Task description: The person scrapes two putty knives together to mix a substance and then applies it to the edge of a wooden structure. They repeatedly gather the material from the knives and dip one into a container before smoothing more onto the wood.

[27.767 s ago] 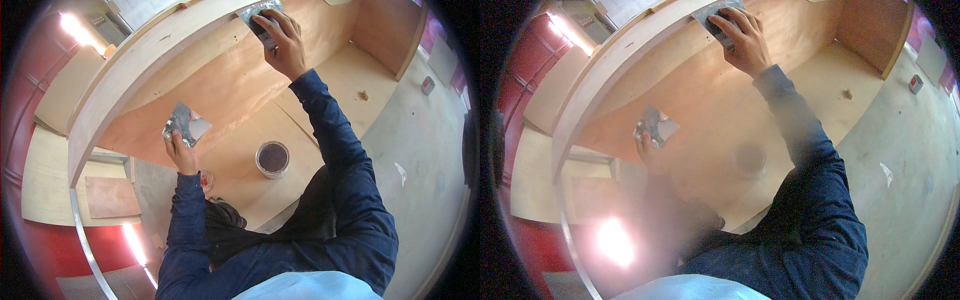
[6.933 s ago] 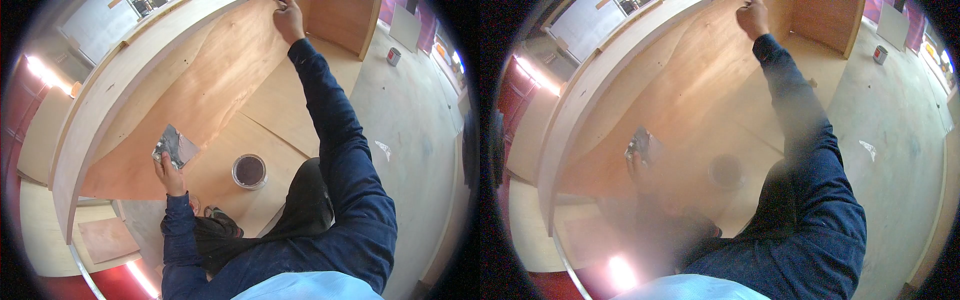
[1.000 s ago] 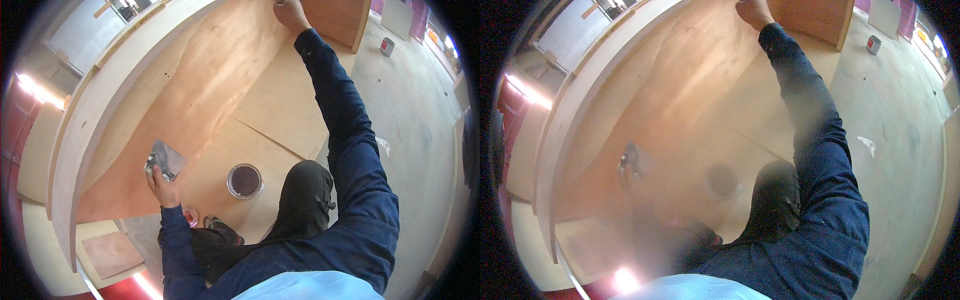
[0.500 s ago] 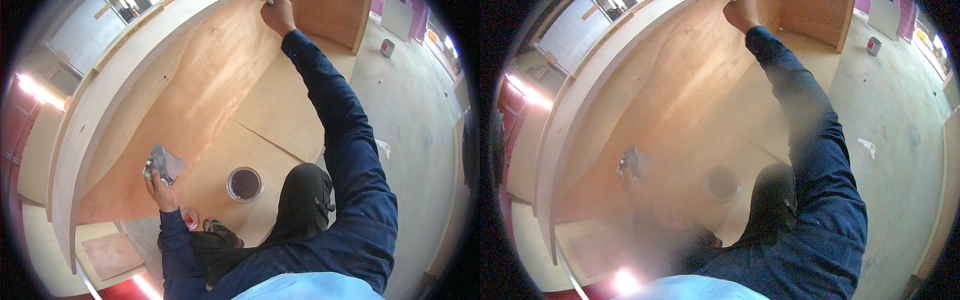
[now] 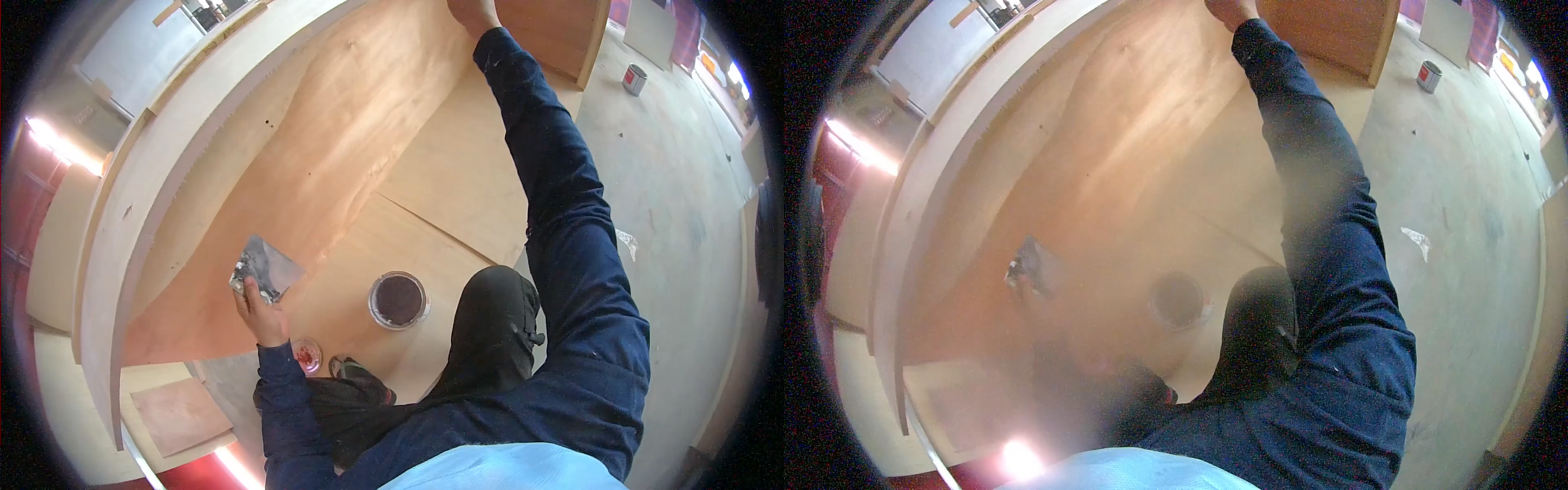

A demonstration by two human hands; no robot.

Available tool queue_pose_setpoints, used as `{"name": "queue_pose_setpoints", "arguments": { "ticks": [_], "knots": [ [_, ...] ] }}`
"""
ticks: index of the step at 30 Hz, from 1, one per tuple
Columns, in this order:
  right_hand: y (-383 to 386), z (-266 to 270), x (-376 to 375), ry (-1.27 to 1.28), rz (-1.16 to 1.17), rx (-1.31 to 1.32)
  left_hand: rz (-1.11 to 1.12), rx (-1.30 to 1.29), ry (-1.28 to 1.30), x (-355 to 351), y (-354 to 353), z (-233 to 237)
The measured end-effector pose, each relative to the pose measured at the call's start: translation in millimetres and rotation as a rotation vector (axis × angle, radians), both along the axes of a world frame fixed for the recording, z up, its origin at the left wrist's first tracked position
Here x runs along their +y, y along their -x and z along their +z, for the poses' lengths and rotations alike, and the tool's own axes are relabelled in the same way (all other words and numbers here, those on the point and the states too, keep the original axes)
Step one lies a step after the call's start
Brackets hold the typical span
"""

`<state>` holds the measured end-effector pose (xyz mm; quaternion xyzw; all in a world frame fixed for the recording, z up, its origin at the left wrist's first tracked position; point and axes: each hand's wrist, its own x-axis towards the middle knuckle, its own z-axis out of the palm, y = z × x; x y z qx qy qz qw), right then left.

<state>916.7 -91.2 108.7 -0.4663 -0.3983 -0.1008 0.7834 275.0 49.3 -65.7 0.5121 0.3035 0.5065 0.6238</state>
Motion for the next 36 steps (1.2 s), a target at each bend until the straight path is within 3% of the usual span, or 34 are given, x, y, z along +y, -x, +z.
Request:
{"name": "queue_pose_setpoints", "arguments": {
  "ticks": [2,3,4,6,7,8,10,11,14,15,17,24,26,30,32,36],
  "knots": [
    [23,-3,1,0.024,-0.133,-0.078,0.042,0.171,-0.140,-7,-3,5],
    [20,-10,4,-0.055,0.006,-0.113,0.042,0.170,-0.139,-7,-4,4],
    [23,-9,-2,-0.055,0.005,-0.115,0.010,0.163,-0.160,-5,-6,2],
    [54,-1,-27,0.213,-0.195,-0.220,-0.027,0.159,-0.183,-2,-11,2],
    [126,42,-48,0.801,-0.806,-0.270,-0.044,0.152,-0.186,-5,-15,7],
    [94,34,-41,0.801,-0.806,-0.269,-0.059,0.144,-0.189,-9,-19,12],
    [13,14,-24,-0.054,-0.101,0.100,-0.061,0.066,-0.086,-29,-31,36],
    [19,22,-21,-0.177,-0.104,0.026,-0.063,-0.009,0.020,-37,-36,46],
    [-4,28,-1,-0.227,-0.165,0.093,-0.025,0.005,-0.152,-20,-32,27],
    [-30,-9,-13,-0.226,-0.165,0.092,-0.024,0.005,-0.152,-18,-31,26],
    [-121,-31,50,-0.275,0.252,0.021,-0.041,-0.002,-0.136,-16,-29,24],
    [9,-35,28,-0.085,0.142,0.017,-0.101,-0.057,0.003,-26,-33,32],
    [7,-31,0,-0.031,0.105,0.010,-0.059,0.142,-0.264,-6,-25,10],
    [-33,-1,-38,0.078,0.034,0.015,-0.048,0.147,-0.169,-18,-27,24],
    [-25,5,-50,0.135,-0.004,0.017,-0.096,-0.020,0.001,-26,-33,37],
    [-3,30,-45,0.255,-0.060,0.009,-0.074,-0.022,-0.153,-2,-19,10]
  ]
}}
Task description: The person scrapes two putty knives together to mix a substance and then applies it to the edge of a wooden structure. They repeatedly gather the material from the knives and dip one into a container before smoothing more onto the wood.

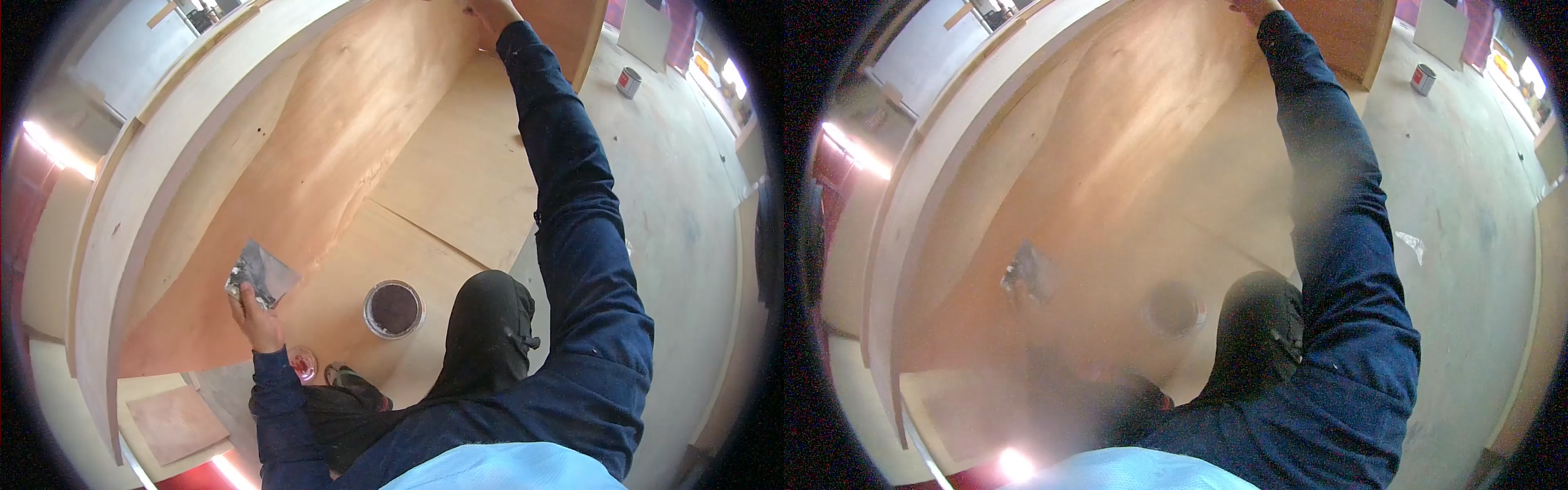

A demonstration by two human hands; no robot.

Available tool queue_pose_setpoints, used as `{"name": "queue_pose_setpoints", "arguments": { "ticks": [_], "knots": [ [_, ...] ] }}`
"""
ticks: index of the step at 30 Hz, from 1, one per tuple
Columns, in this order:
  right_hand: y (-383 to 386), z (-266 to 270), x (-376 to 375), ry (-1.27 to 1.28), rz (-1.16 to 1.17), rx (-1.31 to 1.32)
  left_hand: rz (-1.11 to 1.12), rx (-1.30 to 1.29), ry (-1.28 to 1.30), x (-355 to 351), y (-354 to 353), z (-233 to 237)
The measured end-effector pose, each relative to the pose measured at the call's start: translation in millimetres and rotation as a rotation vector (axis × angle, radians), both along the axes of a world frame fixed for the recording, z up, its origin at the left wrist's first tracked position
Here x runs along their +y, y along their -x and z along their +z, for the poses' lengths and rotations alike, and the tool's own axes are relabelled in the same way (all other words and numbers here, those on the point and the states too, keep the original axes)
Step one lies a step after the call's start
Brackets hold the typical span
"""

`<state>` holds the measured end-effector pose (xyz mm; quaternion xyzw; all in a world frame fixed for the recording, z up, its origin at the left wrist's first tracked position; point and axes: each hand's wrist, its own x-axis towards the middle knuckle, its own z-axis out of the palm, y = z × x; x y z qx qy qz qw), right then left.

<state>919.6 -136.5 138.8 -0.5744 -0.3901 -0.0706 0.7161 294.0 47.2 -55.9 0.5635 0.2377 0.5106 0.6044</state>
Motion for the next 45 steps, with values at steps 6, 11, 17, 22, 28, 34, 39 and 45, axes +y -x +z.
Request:
{"name": "queue_pose_setpoints", "arguments": {
  "ticks": [6,11,17,22,28,34,39,45],
  "knots": [
    [201,56,-10,0.540,-0.617,0.028,0.009,-0.003,0.272,31,20,-33],
    [263,84,-28,0.614,-1.006,0.160,-0.123,-0.096,0.157,56,14,-53],
    [8,-21,24,0.231,-0.563,-0.200,0.071,0.082,0.165,53,10,-35],
    [-21,-41,43,-0.133,-0.172,-0.158,0.108,0.075,0.111,4,-4,-4],
    [33,-36,18,-0.188,-0.387,-0.094,-0.029,0.051,0.086,-13,-12,16],
    [22,-1,4,-0.090,-0.231,0.016,-0.086,-0.052,0.105,50,12,-50],
    [-2,1,13,-0.129,-0.009,0.063,-0.135,-0.156,0.319,71,94,-106],
    [-12,-16,5,-0.131,0.000,0.030,0.021,0.127,0.040,14,4,-11]
  ]
}}
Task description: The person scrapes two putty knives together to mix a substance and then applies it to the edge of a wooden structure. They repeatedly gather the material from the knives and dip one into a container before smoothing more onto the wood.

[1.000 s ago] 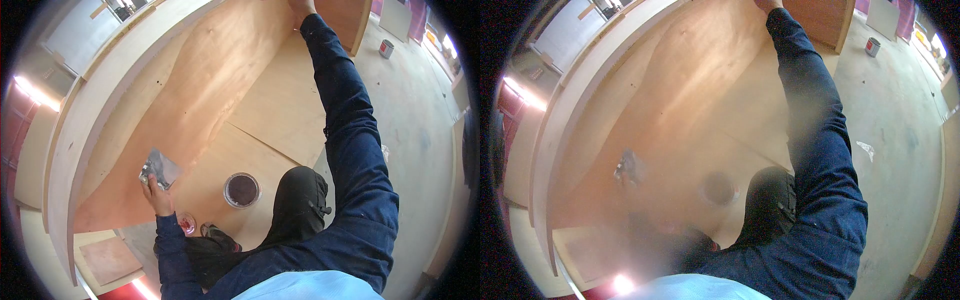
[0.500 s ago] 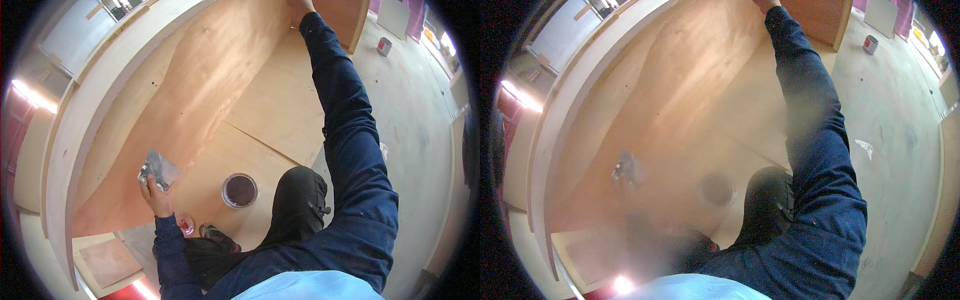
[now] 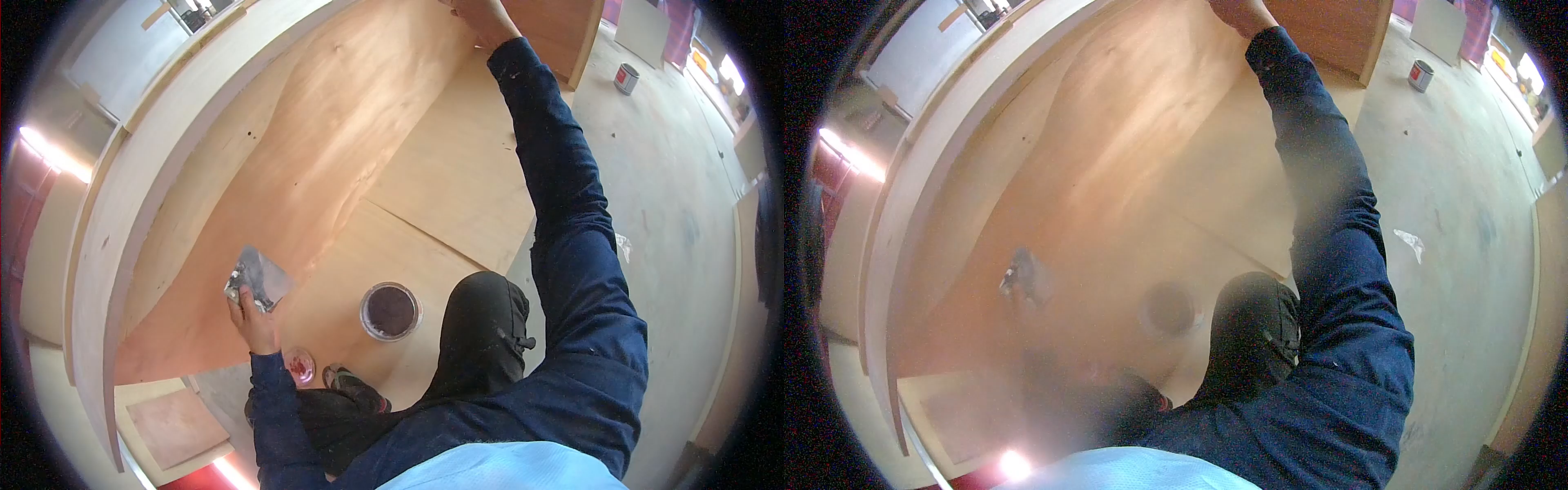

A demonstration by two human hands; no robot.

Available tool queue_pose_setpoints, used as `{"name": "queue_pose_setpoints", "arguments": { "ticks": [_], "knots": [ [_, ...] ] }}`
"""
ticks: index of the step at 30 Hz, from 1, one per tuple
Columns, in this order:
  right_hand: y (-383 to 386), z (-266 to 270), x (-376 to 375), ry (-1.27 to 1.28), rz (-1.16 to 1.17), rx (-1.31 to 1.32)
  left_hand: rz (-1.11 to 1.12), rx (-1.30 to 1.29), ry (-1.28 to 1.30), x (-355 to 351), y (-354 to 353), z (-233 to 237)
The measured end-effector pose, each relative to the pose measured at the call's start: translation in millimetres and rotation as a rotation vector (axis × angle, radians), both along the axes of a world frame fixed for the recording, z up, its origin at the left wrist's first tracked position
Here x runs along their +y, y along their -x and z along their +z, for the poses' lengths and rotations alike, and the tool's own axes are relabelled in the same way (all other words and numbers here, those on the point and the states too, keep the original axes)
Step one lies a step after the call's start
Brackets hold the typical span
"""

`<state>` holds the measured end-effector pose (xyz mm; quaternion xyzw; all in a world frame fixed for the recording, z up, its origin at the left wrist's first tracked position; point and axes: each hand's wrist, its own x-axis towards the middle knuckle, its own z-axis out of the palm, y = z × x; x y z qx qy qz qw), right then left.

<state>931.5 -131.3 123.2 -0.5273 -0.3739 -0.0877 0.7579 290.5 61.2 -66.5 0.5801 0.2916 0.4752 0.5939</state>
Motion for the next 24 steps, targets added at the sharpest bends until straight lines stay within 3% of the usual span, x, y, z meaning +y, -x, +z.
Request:
{"name": "queue_pose_setpoints", "arguments": {
  "ticks": [2,3,5,6,8,9,12,14,18,24],
  "knots": [
    [-5,-7,-7,-0.008,-0.001,-0.012,-0.112,-0.266,0.410,12,-7,-7],
    [-7,-10,-8,-0.012,0.000,-0.020,-0.115,-0.265,0.407,11,-5,-13],
    [-13,-12,-2,-0.020,0.012,-0.040,-0.038,-0.046,0.012,-26,-23,20],
    [-17,-14,3,-0.023,0.019,-0.050,-0.036,-0.050,0.008,-24,-21,21],
    [-43,-16,15,-0.124,0.061,0.028,0.042,0.230,-0.128,-21,-15,20],
    [-57,-19,19,-0.221,0.100,0.110,0.043,0.229,-0.128,-21,-15,19],
    [-60,-5,34,-0.197,0.106,0.112,0.072,0.106,-0.110,-24,-16,20],
    [-43,-5,45,-0.174,0.106,0.114,0.013,-0.090,0.093,-32,-21,27],
    [-2,-6,30,-0.125,0.109,0.116,0.017,-0.008,-0.060,-18,-16,15],
    [-24,2,0,-0.058,0.109,0.130,-0.008,-0.055,0.084,-28,-22,27]
  ]
}}
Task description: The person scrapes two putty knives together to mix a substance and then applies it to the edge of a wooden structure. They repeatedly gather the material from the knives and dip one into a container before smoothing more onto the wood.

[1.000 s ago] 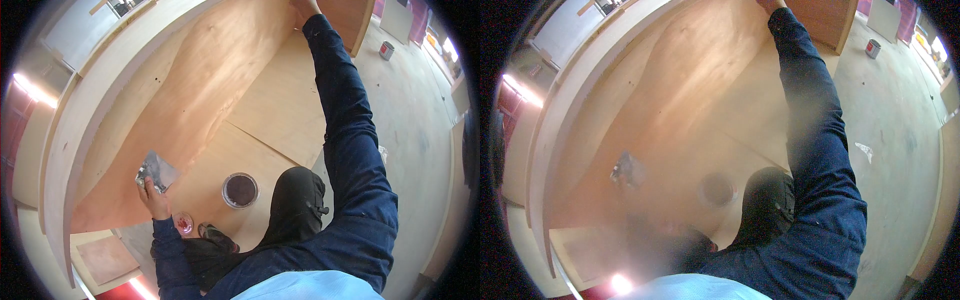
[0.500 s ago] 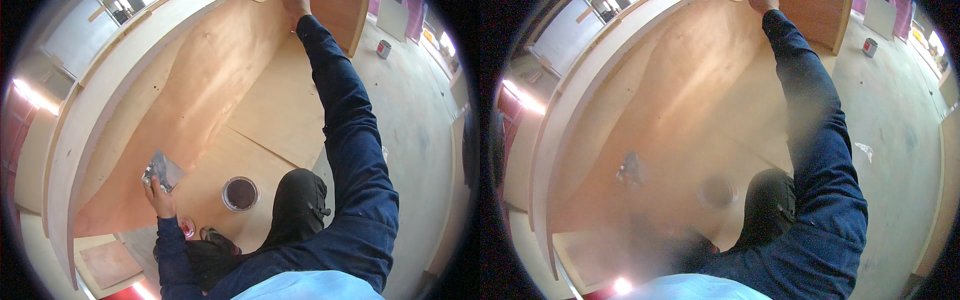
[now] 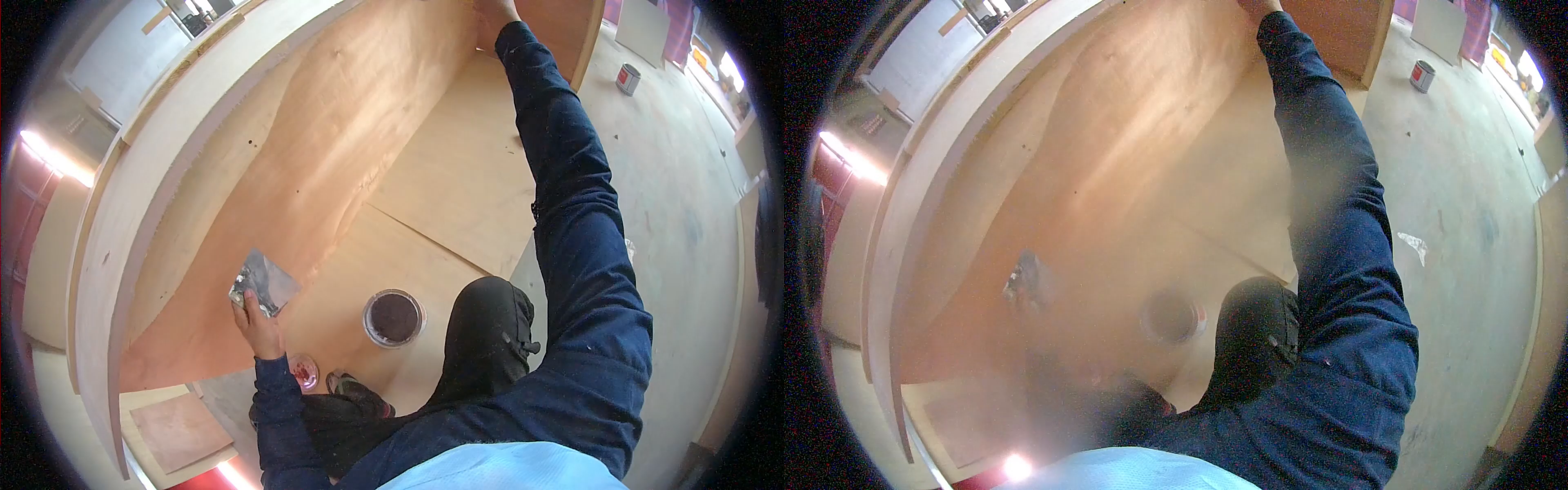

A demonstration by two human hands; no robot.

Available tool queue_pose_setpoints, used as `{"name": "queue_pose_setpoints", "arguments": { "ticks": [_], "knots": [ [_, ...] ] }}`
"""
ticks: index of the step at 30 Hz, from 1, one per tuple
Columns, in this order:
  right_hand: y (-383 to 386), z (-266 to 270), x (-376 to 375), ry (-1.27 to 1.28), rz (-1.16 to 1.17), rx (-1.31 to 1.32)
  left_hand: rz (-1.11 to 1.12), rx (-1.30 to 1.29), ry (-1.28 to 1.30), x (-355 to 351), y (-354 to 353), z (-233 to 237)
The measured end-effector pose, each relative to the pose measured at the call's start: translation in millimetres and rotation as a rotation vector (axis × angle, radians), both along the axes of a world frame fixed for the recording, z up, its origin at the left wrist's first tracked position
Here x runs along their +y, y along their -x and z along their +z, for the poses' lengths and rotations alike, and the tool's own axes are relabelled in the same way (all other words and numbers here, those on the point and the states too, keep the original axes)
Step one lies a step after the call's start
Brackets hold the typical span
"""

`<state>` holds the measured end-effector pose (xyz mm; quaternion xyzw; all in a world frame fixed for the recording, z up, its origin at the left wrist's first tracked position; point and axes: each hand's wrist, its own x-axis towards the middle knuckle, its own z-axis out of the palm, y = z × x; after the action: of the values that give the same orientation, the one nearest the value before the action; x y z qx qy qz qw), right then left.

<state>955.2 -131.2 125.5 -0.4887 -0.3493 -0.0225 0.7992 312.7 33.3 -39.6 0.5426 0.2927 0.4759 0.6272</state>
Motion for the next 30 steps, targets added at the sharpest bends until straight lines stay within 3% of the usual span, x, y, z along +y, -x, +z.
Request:
{"name": "queue_pose_setpoints", "arguments": {
  "ticks": [6,8,9,11,18,21,23,27,30],
  "knots": [
    [10,15,1,0.077,0.016,0.001,0.002,0.075,-0.044,13,21,-11],
    [31,23,-2,0.101,0.019,0.005,0.164,0.648,-0.740,26,35,-26],
    [53,22,-4,0.103,0.018,0.006,0.162,0.649,-0.738,26,35,-27],
    [152,32,-8,0.451,-0.816,-0.301,0.087,0.111,-0.081,12,21,-6],
    [140,22,-24,0.375,-0.625,-0.250,-0.019,0.112,-0.155,21,10,-11],
    [140,18,-25,0.328,-0.520,-0.231,-0.005,0.026,0.010,11,1,-10],
    [148,13,-26,0.295,-0.445,-0.225,-0.023,0.055,-0.184,15,-1,-17],
    [131,14,-24,0.252,-0.292,-0.193,-0.034,-0.001,-0.094,5,3,-9],
    [113,12,-34,0.220,-0.178,-0.177,0.002,0.070,-0.211,3,8,-4]
  ]
}}
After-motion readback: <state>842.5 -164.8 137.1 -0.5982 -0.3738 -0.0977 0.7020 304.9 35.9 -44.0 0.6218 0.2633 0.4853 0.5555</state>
